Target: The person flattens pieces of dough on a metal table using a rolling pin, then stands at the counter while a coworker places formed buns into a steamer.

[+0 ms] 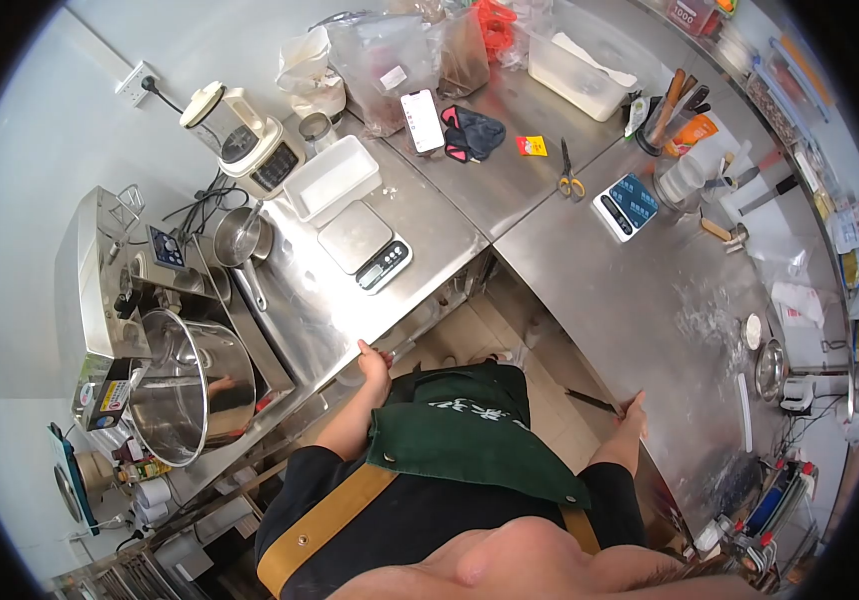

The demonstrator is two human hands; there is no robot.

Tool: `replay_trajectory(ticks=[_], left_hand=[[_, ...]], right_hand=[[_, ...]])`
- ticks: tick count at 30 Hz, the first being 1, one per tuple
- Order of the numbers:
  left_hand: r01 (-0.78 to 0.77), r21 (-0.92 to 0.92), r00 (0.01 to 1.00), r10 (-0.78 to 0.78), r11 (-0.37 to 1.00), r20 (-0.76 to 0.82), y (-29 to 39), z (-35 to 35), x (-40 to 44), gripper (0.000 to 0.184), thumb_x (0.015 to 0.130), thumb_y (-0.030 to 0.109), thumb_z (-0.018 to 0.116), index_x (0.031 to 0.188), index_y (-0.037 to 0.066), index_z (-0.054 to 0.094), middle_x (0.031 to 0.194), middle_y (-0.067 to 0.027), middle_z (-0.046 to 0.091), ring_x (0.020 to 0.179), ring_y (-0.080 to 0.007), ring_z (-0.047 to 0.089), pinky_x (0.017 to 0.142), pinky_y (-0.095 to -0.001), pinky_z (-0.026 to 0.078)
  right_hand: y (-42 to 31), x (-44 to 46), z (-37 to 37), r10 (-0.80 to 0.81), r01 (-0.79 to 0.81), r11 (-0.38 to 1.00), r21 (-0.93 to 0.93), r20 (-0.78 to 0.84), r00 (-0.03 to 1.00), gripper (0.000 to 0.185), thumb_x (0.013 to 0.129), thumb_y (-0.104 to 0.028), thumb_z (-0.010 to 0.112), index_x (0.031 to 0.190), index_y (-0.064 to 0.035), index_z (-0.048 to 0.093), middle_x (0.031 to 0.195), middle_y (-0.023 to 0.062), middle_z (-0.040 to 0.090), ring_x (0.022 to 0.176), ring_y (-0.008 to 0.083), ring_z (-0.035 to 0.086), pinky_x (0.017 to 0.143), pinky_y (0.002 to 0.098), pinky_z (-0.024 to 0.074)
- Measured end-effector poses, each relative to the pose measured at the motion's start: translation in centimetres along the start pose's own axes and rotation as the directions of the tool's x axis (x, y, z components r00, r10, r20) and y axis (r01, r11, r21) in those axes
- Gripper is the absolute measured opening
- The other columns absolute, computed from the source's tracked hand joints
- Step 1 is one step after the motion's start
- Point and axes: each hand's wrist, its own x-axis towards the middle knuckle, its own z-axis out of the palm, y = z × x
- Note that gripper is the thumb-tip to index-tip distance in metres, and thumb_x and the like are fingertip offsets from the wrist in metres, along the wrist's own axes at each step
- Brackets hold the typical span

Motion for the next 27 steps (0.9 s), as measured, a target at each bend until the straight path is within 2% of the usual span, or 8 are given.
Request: replay_trajectory(ticks=[5, 11, 14, 17, 20, 27], left_hand=[[0.02, -0.022, 1.0, -0.02, 1.0, -0.011, 0.1, 0.2, 0.0, 0.066, 0.097, 0.057, 0.031, 0.095, -0.005, 0.052, 0.075, -0.0143, 0.061, 0.061, -0.0222, 0.06, 0.054, -0.0323, 0.05], [0.031, -0.029, 0.999, -0.031, 0.999, -0.029, 0.3, 0.5, -0.1, 0.067, 0.097, 0.057, 0.03, 0.096, -0.006, 0.052, 0.076, -0.0151, 0.062, 0.06, -0.0222, 0.06, 0.053, -0.0321, 0.05], [0.023, -0.031, 0.999, -0.024, 0.999, -0.033, 0.3, 0.6, -0.2, 0.066, 0.098, 0.056, 0.03, 0.096, -0.006, 0.052, 0.075, -0.0153, 0.062, 0.06, -0.0221, 0.06, 0.052, -0.032, 0.05], [0.002, -0.031, 0.999, -0.003, 1.0, -0.033, 0.2, 0.5, -0.3, 0.066, 0.098, 0.056, 0.03, 0.094, -0.006, 0.051, 0.075, -0.0155, 0.062, 0.059, -0.0223, 0.06, 0.052, -0.0323, 0.05], [-0.014, -0.043, 0.999, 0.012, 0.999, -0.038, 0.2, 0.7, -0.4, 0.064, 0.098, 0.055, 0.03, 0.093, -0.006, 0.051, 0.075, -0.0156, 0.062, 0.059, -0.0227, 0.06, 0.052, -0.0326, 0.05], [-0.015, -0.071, 0.998, 0.01, 0.997, -0.063, 0.3, 1.0, -0.5, 0.062, 0.098, 0.055, 0.031, 0.09, -0.004, 0.051, 0.073, -0.0156, 0.061, 0.058, -0.0231, 0.06, 0.052, -0.0328, 0.05]], right_hand=[[0.4, 0.7, 0.1, -0.01, 0.011, 0.999, 0.053, -0.016, 1.0, 0.104, 0.082, -0.082, 0.021, 0.124, 0.0077, 0.05, 0.103, 0.0147, 0.065, 0.07, 0.0293, 0.064, 0.083, 0.0427, 0.0516], [0.9, 2.8, 0.3, -0.013, 0.015, 0.996, 0.091, -0.018, 1.0, 0.11, 0.08, -0.084, 0.026, 0.133, 0.0122, 0.035, 0.111, 0.0177, 0.061, 0.074, 0.0299, 0.064, 0.07, 0.0363, 0.0554], [0.5, 0.9, 0.3, -0.001, 0.007, 0.995, 0.1, -0.056, 0.998, 0.108, 0.08, -0.083, 0.026, 0.131, 0.0108, 0.039, 0.109, 0.0171, 0.062, 0.076, 0.0299, 0.064, 0.069, 0.036, 0.0554], [0.7, 0.6, -0.1, -0.054, 0.05, 0.99, 0.135, 0.026, 0.998, 0.105, 0.081, -0.083, 0.026, 0.129, 0.0094, 0.044, 0.107, 0.017, 0.062, 0.076, 0.0293, 0.064, 0.069, 0.0364, 0.0552], [0.3, -0.1, 0.1, 0.002, 0.005, 0.995, 0.096, -0.076, 0.997, 0.103, 0.082, -0.082, 0.025, 0.127, 0.0081, 0.047, 0.105, 0.0167, 0.062, 0.075, 0.0286, 0.063, 0.068, 0.0373, 0.0549], [0.3, 0.0, -0.1, 0.006, -0.002, 0.997, 0.071, -0.056, 0.998, 0.102, 0.083, -0.08, 0.026, 0.127, 0.0098, 0.045, 0.104, 0.0169, 0.062, 0.075, 0.0299, 0.063, 0.071, 0.0386, 0.0544]])
